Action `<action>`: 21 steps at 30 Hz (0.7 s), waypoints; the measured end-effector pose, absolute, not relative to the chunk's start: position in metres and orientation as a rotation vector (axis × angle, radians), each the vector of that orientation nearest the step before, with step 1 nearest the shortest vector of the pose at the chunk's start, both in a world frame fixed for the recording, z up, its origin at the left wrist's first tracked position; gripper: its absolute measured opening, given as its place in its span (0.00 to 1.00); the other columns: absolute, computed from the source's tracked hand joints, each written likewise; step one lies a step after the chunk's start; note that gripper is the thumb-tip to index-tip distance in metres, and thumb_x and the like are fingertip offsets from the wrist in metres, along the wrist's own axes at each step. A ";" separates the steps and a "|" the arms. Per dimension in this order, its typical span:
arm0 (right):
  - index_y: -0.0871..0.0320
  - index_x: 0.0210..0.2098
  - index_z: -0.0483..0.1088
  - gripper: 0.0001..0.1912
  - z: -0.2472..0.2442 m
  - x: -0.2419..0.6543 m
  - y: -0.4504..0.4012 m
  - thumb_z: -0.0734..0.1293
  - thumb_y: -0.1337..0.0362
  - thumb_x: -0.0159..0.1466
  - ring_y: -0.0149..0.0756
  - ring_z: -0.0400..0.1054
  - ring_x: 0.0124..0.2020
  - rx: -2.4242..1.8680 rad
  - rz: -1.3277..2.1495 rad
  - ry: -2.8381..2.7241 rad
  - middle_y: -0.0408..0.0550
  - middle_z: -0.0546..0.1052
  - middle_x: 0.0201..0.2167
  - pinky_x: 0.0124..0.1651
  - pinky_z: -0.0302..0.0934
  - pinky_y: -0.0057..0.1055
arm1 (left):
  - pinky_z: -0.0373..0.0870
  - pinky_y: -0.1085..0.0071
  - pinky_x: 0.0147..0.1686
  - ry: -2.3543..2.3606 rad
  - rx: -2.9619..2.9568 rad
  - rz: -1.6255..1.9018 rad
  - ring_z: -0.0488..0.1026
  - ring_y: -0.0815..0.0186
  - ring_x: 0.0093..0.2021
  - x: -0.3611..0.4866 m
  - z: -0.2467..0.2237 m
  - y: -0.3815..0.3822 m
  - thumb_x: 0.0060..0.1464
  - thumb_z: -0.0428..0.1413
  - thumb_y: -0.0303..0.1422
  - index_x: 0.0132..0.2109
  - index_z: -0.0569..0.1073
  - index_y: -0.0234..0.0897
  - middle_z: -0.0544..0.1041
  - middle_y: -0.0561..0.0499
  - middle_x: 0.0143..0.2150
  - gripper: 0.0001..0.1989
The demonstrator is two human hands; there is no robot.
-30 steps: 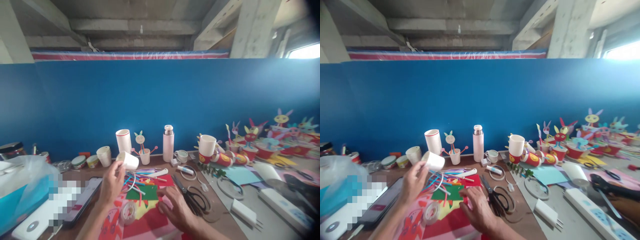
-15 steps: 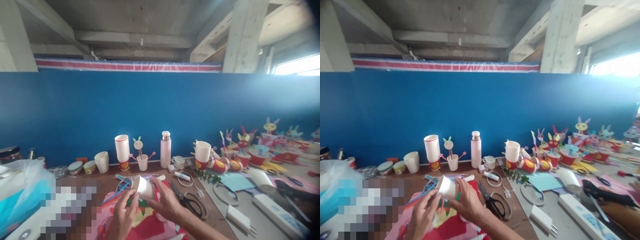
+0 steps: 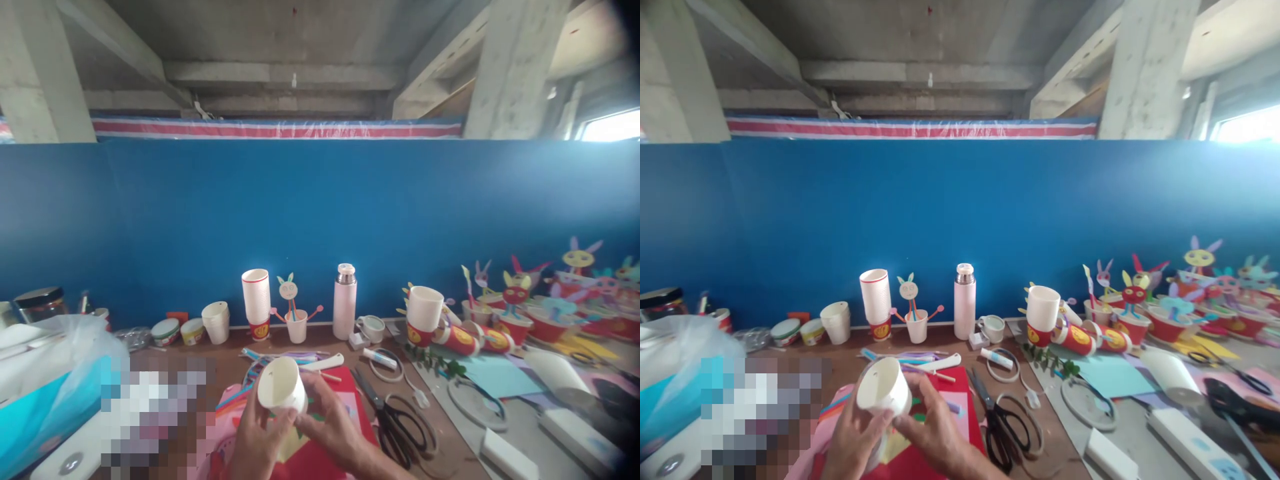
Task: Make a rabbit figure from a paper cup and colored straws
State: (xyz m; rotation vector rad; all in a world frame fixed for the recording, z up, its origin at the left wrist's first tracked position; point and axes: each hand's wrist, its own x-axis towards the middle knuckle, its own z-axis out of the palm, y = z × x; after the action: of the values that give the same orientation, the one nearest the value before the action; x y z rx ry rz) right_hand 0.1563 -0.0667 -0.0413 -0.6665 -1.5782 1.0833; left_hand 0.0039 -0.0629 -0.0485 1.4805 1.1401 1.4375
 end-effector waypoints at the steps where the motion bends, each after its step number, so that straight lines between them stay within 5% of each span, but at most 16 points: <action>1: 0.56 0.51 0.62 0.23 -0.041 0.156 -0.068 0.67 0.60 0.57 0.41 0.67 0.44 -0.673 1.059 -1.600 0.51 0.71 0.45 0.44 0.64 0.35 | 0.73 0.65 0.43 1.166 1.506 1.427 0.71 0.55 0.49 0.005 -0.049 -0.066 0.44 0.58 0.41 0.59 0.55 0.44 0.73 0.45 0.51 0.35; 12: 0.57 0.47 0.64 0.19 -0.046 0.161 -0.071 0.65 0.71 0.55 0.35 0.68 0.39 -0.816 0.833 -1.702 0.47 0.72 0.42 0.41 0.63 0.28 | 0.65 0.56 0.52 1.233 2.154 1.588 0.61 0.51 0.58 0.004 -0.048 -0.079 0.45 0.58 0.33 0.58 0.56 0.47 0.66 0.43 0.57 0.33; 21: 0.57 0.41 0.69 0.11 -0.039 0.165 -0.062 0.64 0.68 0.58 0.34 0.68 0.36 -0.918 0.837 -1.726 0.45 0.75 0.37 0.39 0.62 0.27 | 0.67 0.57 0.48 1.364 1.716 1.714 0.66 0.52 0.52 -0.002 -0.047 -0.073 0.43 0.59 0.37 0.57 0.56 0.43 0.67 0.40 0.54 0.34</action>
State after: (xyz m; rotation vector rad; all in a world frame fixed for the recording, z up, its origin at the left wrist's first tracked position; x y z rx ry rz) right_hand 0.1652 -0.0617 -0.0387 -0.9177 -1.7264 0.8367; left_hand -0.0025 -0.0734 -0.0473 1.7157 1.3639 1.7140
